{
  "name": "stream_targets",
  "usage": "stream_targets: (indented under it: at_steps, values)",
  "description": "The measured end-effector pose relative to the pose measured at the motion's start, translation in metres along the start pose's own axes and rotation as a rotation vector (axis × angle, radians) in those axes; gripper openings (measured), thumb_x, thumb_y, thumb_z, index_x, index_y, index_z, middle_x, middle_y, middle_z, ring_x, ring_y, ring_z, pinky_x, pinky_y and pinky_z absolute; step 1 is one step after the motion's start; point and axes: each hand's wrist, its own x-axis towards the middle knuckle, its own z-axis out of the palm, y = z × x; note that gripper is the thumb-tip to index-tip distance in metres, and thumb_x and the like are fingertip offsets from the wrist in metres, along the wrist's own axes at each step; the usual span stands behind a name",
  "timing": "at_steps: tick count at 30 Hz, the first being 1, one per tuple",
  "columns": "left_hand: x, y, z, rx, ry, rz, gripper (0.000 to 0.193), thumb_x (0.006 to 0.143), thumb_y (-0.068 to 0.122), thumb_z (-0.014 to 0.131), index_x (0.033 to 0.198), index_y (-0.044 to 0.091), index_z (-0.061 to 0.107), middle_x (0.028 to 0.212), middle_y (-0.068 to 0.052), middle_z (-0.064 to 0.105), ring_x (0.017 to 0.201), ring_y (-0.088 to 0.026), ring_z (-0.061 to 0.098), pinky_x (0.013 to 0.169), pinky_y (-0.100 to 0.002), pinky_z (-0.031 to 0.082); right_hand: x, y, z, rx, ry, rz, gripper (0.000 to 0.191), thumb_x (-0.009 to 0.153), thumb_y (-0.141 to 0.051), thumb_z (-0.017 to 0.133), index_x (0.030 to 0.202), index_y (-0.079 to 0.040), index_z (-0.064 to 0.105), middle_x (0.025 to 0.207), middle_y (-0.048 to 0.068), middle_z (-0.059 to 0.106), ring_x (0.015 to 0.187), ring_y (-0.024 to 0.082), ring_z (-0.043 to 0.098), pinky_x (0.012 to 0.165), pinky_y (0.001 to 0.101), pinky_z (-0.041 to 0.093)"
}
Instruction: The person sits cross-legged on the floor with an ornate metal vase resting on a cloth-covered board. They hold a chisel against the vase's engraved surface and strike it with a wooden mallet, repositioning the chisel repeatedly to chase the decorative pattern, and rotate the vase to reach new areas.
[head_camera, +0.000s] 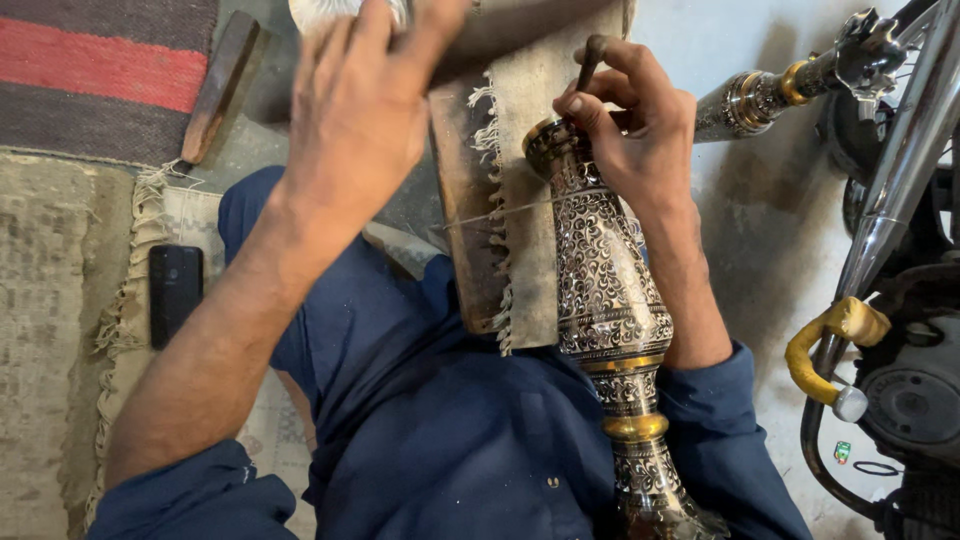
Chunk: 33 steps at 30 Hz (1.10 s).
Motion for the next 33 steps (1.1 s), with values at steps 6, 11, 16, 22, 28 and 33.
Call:
stream_targets:
  at_steps: [6, 11, 16, 22, 28, 33]
  values:
    - [0.001, -0.002, 0.005, -0.035, -0.017, -0.017, 0.073, 0.092, -0.009, 0.066, 0.153, 0.019, 0.040, 0.123, -0.020, 0.059, 0.113, -0.041, 0.061, 0.103, -0.053, 0.048, 0.000, 0.000, -0.002, -0.008, -0.002, 0.009, 0.033, 0.109, 0.004, 0.072, 0.138, -0.002, 0.057, 0.105, 0.012, 0.079, 0.101, 0.015, 0.078, 0.086, 0.0287, 0.067]
    - [-0.001, -0.010, 0.007, -0.215, 0.021, -0.032, 0.075, 0.092, -0.007, 0.066, 0.156, 0.016, 0.035, 0.131, -0.021, 0.057, 0.121, -0.043, 0.059, 0.105, -0.051, 0.048, 0.000, -0.002, 0.001, 0.003, -0.008, 0.010, 0.030, 0.110, 0.002, 0.071, 0.136, -0.001, 0.057, 0.104, 0.012, 0.079, 0.100, 0.015, 0.077, 0.083, 0.0287, 0.064]
    - [-0.001, -0.015, 0.005, -0.195, 0.030, 0.019, 0.076, 0.089, -0.006, 0.069, 0.154, 0.017, 0.035, 0.124, -0.021, 0.055, 0.116, -0.043, 0.059, 0.104, -0.052, 0.048, 0.000, -0.002, 0.002, -0.001, -0.002, 0.010, 0.031, 0.109, 0.002, 0.072, 0.137, -0.001, 0.057, 0.104, 0.012, 0.079, 0.101, 0.015, 0.076, 0.085, 0.0297, 0.064]
    - [-0.002, -0.017, 0.004, -0.174, -0.068, -0.058, 0.074, 0.086, -0.002, 0.071, 0.151, 0.014, 0.040, 0.115, -0.021, 0.054, 0.106, -0.043, 0.058, 0.094, -0.054, 0.046, 0.002, -0.002, 0.001, -0.027, -0.013, 0.046, 0.032, 0.107, 0.001, 0.072, 0.136, -0.001, 0.058, 0.102, 0.011, 0.079, 0.097, 0.015, 0.076, 0.080, 0.0286, 0.062]
    - [-0.002, -0.022, 0.004, -0.032, -0.099, -0.031, 0.072, 0.091, -0.004, 0.069, 0.154, 0.019, 0.043, 0.114, -0.019, 0.054, 0.112, -0.040, 0.058, 0.098, -0.055, 0.045, 0.003, -0.006, 0.003, -0.029, -0.025, 0.029, 0.034, 0.107, 0.002, 0.071, 0.138, -0.002, 0.058, 0.104, 0.011, 0.078, 0.099, 0.015, 0.076, 0.082, 0.0292, 0.063]
    - [0.003, -0.022, 0.005, 0.019, -0.054, -0.002, 0.072, 0.090, -0.004, 0.069, 0.152, 0.020, 0.042, 0.118, -0.020, 0.053, 0.113, -0.041, 0.056, 0.101, -0.054, 0.046, 0.003, -0.004, -0.001, -0.033, -0.031, 0.030, 0.033, 0.107, 0.003, 0.070, 0.138, -0.003, 0.058, 0.104, 0.011, 0.079, 0.099, 0.016, 0.076, 0.081, 0.0293, 0.062]
